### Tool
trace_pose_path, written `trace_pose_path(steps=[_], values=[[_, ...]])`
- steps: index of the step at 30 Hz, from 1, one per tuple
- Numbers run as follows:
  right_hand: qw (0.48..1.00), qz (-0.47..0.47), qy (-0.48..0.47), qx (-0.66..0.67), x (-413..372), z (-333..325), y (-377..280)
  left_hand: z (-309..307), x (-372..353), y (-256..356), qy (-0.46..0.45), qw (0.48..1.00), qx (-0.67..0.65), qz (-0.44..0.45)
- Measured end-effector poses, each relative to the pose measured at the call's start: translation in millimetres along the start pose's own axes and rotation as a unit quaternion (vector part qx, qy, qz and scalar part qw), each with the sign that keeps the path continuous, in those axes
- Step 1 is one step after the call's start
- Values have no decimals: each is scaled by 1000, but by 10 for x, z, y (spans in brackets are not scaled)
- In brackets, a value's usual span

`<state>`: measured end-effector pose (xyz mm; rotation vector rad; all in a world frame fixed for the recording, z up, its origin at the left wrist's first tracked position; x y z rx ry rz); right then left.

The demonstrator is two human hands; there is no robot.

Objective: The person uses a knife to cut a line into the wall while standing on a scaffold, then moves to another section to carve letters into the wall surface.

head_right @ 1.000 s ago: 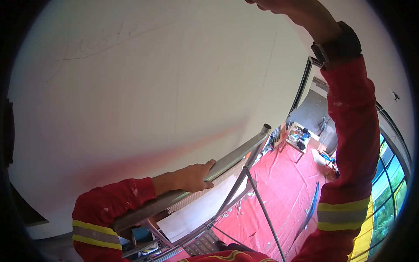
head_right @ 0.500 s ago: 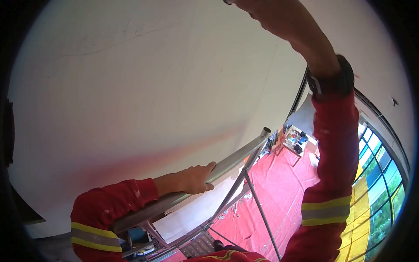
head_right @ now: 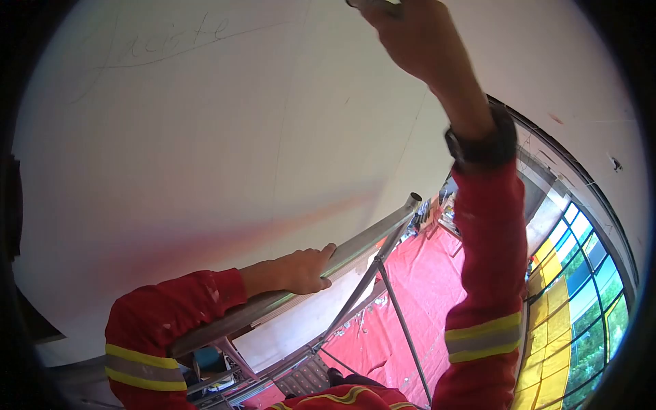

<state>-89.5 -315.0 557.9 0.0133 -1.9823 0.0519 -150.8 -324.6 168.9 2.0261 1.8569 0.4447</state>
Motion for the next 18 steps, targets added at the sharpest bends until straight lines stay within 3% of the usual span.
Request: trace_pose_path(steps=[1,2,3,4,7,9,11,13,16,18], values=[[1000,-25,6,18,57,78,-6,-17,-10,16,-2,1000,-6,-5],[997,69,-9,26,117,217,-59,-40,-31,50,-6,1000,-10,-10],[990,-90,100,-52,301,363,-29,-52,-58,62,-12,1000,-13,-17],[995,9,96,-36,447,460,49,-38,-47,50,-6,1000,-11,-8],[998,11,63,-3,471,441,-19,-5,-28,10,11,1000,-11,5],[989,106,-36,92,436,438,-1,-37,-30,25,9,1000,-14,4],[992,86,-23,93,453,426,-11,-47,-28,15,7,1000,-9,6],[993,-47,107,0,464,457,52,-31,-24,29,3,1000,-9,3],[990,-100,76,-69,130,371,131,-57,-21,30,5,1000,-11,0],[998,-23,51,-15,-365,141,0,-26,-25,14,14,1000,-10,7]])
Point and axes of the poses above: each hand's wrist, its own x-axis towards the middle knuckle, its own z-axis out of the palm, y = z × x, the point moved 7 cm from there along x, towards the middle knuckle, and after that the axes turned 10 degrees about z, right-handed, at the moved point
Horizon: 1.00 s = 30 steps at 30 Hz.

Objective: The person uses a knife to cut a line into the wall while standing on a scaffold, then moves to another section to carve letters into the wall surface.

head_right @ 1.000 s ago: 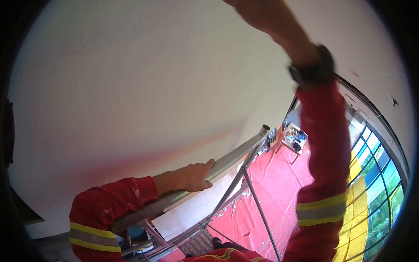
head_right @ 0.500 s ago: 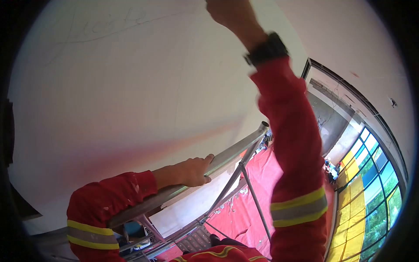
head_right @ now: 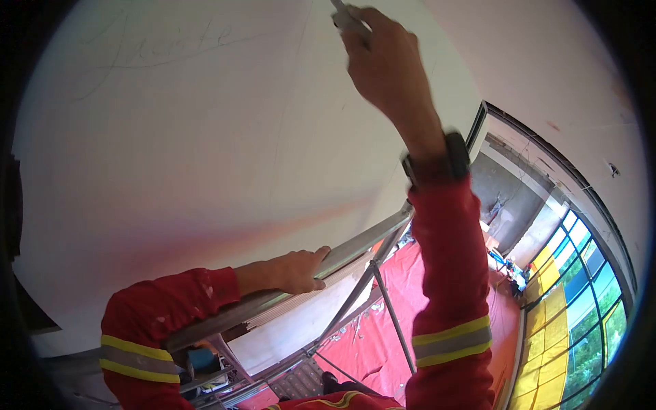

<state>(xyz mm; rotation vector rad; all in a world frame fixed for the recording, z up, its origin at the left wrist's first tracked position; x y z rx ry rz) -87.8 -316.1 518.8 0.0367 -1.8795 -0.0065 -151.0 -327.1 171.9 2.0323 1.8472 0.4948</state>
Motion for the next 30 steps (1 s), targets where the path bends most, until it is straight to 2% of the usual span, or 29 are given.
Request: trace_pose_path(steps=[1,4,7,10,13,16,19,22,25,28,30], values=[[999,34,-8,27,-82,-72,-50,-25,7,-20,5,1000,3,3],[999,42,-8,29,-23,-6,9,32,23,-16,0,1000,-2,5],[995,100,2,15,439,376,34,3,-2,13,-12,1000,-4,-5],[991,-47,111,50,515,513,97,-11,7,9,-2,1000,-2,3],[993,79,40,76,93,267,134,3,6,4,1,1000,-7,7],[979,199,-20,46,-226,100,109,-21,19,-5,1,1000,-14,2],[994,65,42,75,113,261,58,8,27,-6,4,1000,-14,3],[989,12,81,126,404,467,153,-44,3,8,-5,1000,-13,-10],[986,156,-8,60,239,222,-30,-21,-8,19,-11,1000,-13,-12],[996,60,4,60,-84,25,54,8,-31,36,-5,1000,-19,-3],[994,91,-25,55,-100,-74,28,-20,-24,32,-12,1000,-21,-11]])
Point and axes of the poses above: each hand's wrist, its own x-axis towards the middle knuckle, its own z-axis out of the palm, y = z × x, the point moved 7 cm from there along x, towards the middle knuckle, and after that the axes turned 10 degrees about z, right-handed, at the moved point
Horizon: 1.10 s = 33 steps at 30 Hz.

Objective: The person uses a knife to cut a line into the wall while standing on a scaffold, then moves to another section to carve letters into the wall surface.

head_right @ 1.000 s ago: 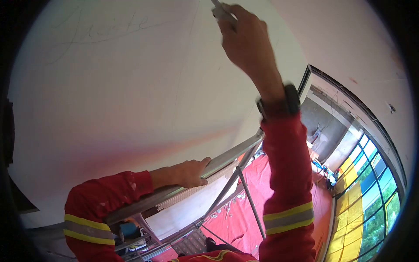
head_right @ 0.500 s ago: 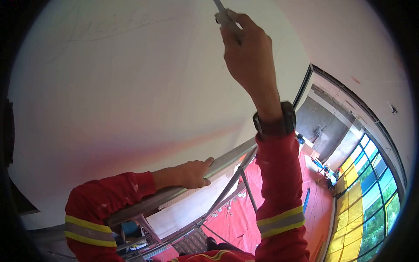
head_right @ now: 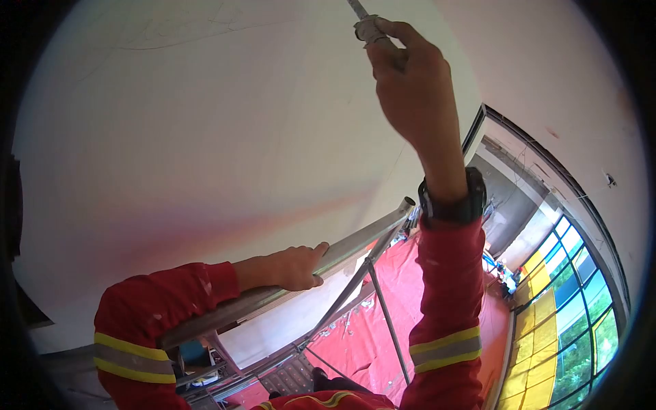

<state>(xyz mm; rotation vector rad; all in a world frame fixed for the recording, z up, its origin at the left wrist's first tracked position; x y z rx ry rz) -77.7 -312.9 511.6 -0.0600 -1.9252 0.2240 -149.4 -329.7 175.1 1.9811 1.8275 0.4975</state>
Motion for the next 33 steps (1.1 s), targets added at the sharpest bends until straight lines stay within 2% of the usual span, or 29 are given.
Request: trace_pose_path(steps=[1,2,5,7,9,11,14,17,20,23,24,27,31,33], values=[[1000,20,-15,-5,-7,-12,-1,19,12,-21,0,1000,5,0],[999,6,-22,43,197,93,28,36,35,-50,1,1000,10,0],[994,69,-66,54,879,440,87,37,30,-35,-1,1000,13,0],[996,-83,-8,-15,926,442,-57,6,32,-18,7,1000,9,-1],[996,-84,-6,-27,809,302,57,24,32,-31,3,1000,15,-4],[996,47,-69,19,340,43,-57,17,9,1,5,1000,30,-1],[989,123,-78,-6,135,-137,2,20,9,50,13,998,69,0],[998,-22,-37,46,586,299,1,56,-38,89,5,995,96,-3],[989,109,-89,39,853,518,-49,30,-37,87,10,994,110,-2],[994,73,-81,10,546,240,-38,56,-71,101,8,994,111,6],[993,58,-95,37,378,115,-53,45,-75,103,12,994,109,10],[994,76,-84,1,229,-58,-67,57,-61,97,6,993,118,6],[985,52,-140,88,784,519,-78,66,-55,99,14,992,125,10],[991,56,-115,24,822,490,-100,65,-40,102,18,990,137,15]])
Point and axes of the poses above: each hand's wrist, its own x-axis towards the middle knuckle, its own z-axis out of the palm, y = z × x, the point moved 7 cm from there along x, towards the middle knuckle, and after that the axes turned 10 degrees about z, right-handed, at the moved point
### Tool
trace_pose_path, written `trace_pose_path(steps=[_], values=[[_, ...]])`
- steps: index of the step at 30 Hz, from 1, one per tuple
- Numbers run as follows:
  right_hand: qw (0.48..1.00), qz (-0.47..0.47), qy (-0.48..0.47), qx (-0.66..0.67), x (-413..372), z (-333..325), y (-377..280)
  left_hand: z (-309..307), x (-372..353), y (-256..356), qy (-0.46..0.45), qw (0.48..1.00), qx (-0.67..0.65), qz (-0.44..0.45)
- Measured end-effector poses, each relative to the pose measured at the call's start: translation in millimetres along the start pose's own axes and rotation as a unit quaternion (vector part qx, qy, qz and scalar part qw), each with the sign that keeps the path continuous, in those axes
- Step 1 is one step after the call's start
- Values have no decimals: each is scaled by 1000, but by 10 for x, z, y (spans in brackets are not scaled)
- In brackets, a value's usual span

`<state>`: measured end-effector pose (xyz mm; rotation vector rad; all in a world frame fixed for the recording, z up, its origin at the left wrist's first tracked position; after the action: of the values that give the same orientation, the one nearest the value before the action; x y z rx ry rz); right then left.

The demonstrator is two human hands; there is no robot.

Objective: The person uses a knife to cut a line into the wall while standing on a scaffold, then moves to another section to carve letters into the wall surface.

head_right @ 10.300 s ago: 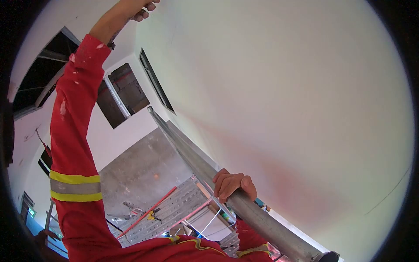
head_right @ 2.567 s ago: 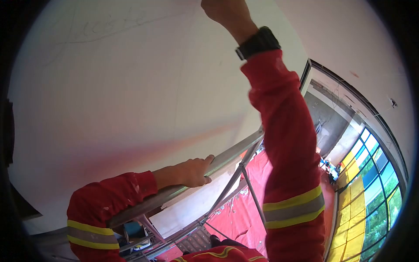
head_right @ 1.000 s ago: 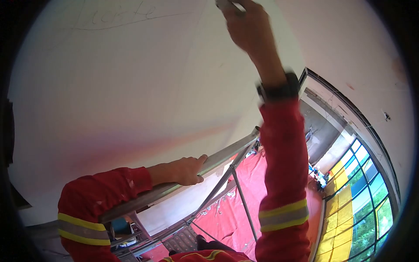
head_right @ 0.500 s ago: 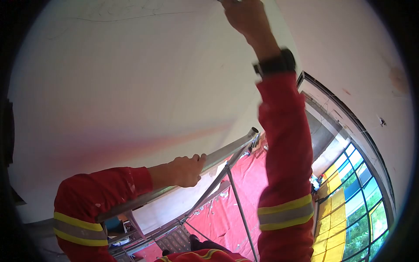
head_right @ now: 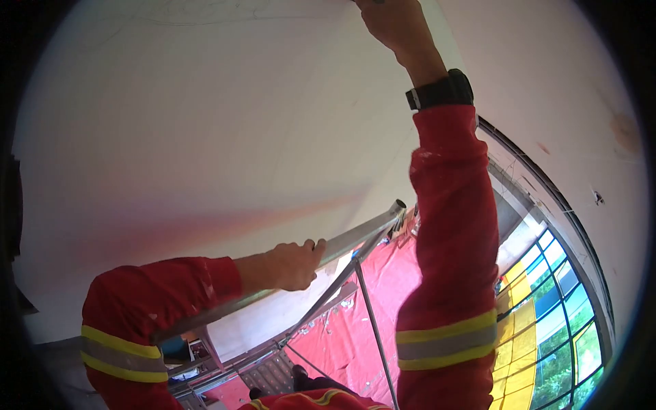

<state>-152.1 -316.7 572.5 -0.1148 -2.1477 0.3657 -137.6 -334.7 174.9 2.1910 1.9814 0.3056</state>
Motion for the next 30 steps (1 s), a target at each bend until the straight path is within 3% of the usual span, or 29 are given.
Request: trace_pose_path(steps=[7,10,13,16,20,23,27,30], values=[[997,62,38,-37,-863,-356,141,-37,-52,26,76,996,-9,38],[992,-79,97,-4,-207,-23,223,-51,-68,51,71,997,2,40],[982,-105,148,-45,-26,76,48,13,-16,8,61,997,15,50],[992,-47,111,-30,-466,-88,219,12,-17,21,63,997,15,50],[996,-45,83,-2,-871,-168,301,-11,-44,42,66,997,-1,49],[973,-152,164,-61,-126,108,283,1,-55,53,52,998,8,46],[989,-71,130,-20,-185,100,246,38,16,20,57,997,30,48],[995,-44,82,-25,-816,-99,176,61,-28,21,49,997,33,44]])
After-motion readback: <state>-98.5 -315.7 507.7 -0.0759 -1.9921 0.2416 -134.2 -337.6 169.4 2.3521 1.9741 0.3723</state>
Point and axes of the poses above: each hand's wrist, its own x-axis towards the middle knuckle, its own z-axis out of the palm, y = z × x, the point moved 7 cm from there along x, towards the middle knuckle, and after that the axes turned 10 degrees about z, right-handed, at the moved point
